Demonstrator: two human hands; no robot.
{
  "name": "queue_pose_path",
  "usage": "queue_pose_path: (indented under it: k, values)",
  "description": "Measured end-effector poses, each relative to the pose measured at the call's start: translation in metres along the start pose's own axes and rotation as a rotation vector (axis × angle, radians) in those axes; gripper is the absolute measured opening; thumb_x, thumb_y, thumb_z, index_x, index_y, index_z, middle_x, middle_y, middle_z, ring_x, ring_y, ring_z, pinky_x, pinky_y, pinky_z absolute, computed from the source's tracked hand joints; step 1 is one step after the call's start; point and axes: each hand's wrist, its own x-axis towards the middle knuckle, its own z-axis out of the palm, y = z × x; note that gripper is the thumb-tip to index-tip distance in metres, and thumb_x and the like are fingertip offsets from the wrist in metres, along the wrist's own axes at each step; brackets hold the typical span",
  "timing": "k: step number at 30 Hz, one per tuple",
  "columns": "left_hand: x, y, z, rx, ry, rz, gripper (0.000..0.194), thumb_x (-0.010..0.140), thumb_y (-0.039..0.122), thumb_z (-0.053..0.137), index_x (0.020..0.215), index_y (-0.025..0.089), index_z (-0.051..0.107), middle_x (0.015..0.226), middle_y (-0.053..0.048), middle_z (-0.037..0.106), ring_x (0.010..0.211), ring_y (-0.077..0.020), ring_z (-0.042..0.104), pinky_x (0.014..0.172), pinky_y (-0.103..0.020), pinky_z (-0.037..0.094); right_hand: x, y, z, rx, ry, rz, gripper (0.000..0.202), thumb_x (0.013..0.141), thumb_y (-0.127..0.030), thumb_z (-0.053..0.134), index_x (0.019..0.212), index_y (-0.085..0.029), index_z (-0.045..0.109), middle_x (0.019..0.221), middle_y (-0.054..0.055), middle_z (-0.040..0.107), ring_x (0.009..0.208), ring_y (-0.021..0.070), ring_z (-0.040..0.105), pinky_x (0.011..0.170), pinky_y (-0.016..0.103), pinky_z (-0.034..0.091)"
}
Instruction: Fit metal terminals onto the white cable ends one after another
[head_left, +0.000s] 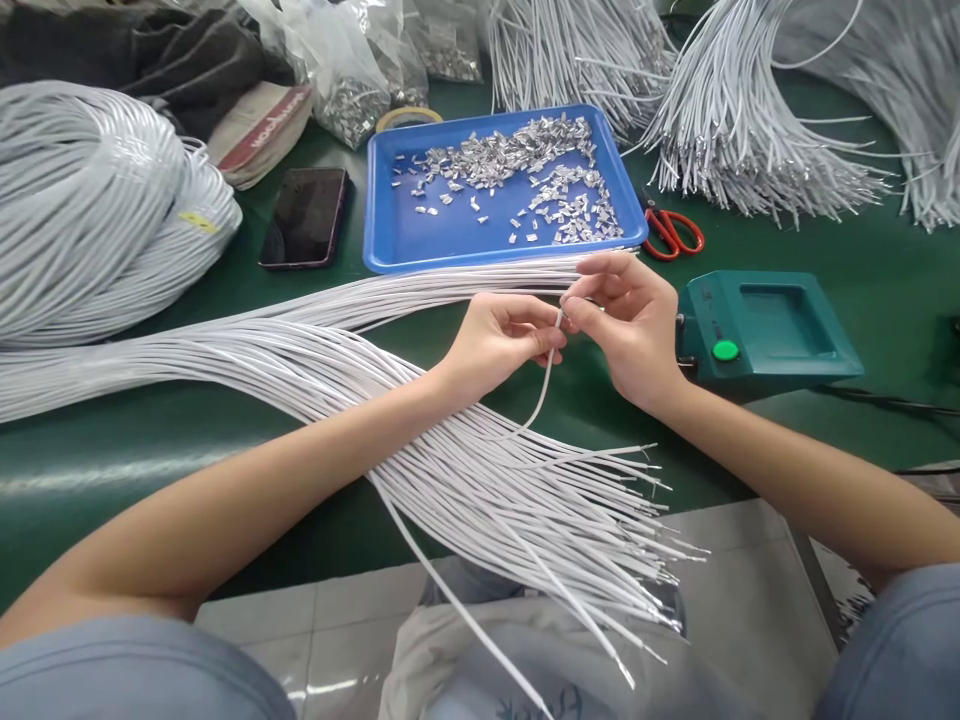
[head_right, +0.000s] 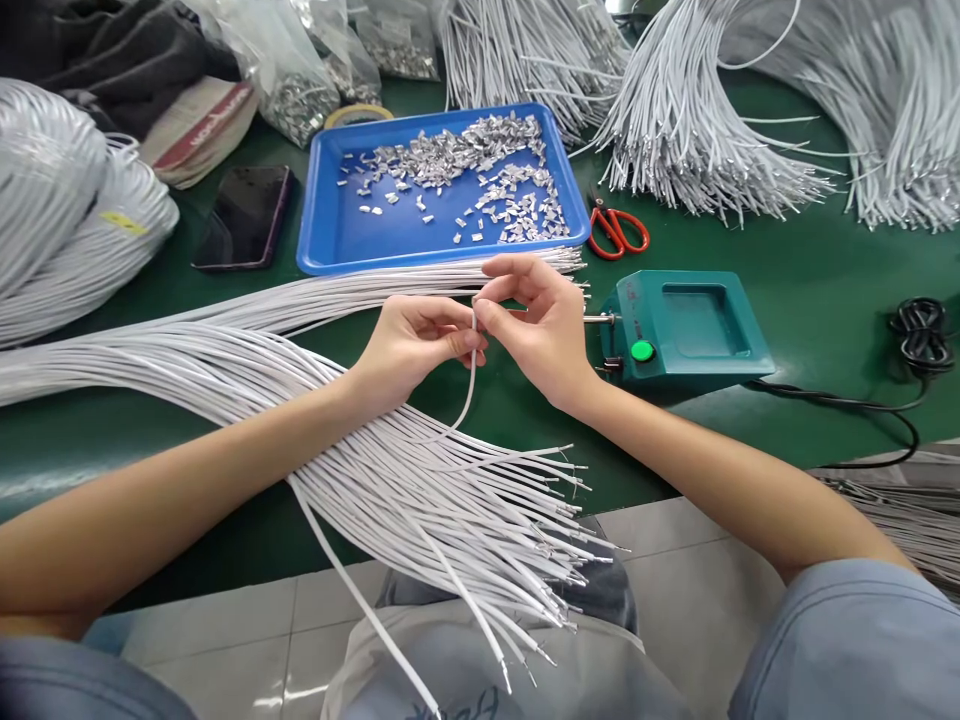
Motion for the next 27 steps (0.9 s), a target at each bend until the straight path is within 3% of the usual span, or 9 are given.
queue_pose_path:
  k: [13, 27]
  values:
    - [-0.0007, -0.0015, -0.0019, -0.002, -0.001, -0.029, 0.028, 0.065, 0.036, 0.085, 0.078, 0.013, 0.075, 0.074, -0.004, 0.072, 0.059, -0.0132, 0.066, 0.057, -0.024, 0.056, -0.0010, 0.0001, -0.0012, -0.094, -0.032, -0.046, 0.014, 0.085, -0.023, 0.054, 0.098, -0.025, 0.055, 0.075, -0.003, 0.054, 0.069, 0.0106, 0.059, 0.061, 0.027, 0.057]
    - [-0.0017, 0.0005, -0.0020, -0.015, -0.001, -0.062, 0.027, 0.068, 0.032, 0.083, 0.082, 0.011, 0.073, 0.068, -0.003, 0.069, 0.059, -0.0144, 0.067, 0.059, -0.026, 0.057, -0.0060, -0.0017, -0.0015, -0.105, 0.002, -0.153, 0.024, 0.088, -0.023, 0.052, 0.110, -0.029, 0.059, 0.110, 0.003, 0.068, 0.109, 0.0214, 0.064, 0.074, 0.036, 0.062]
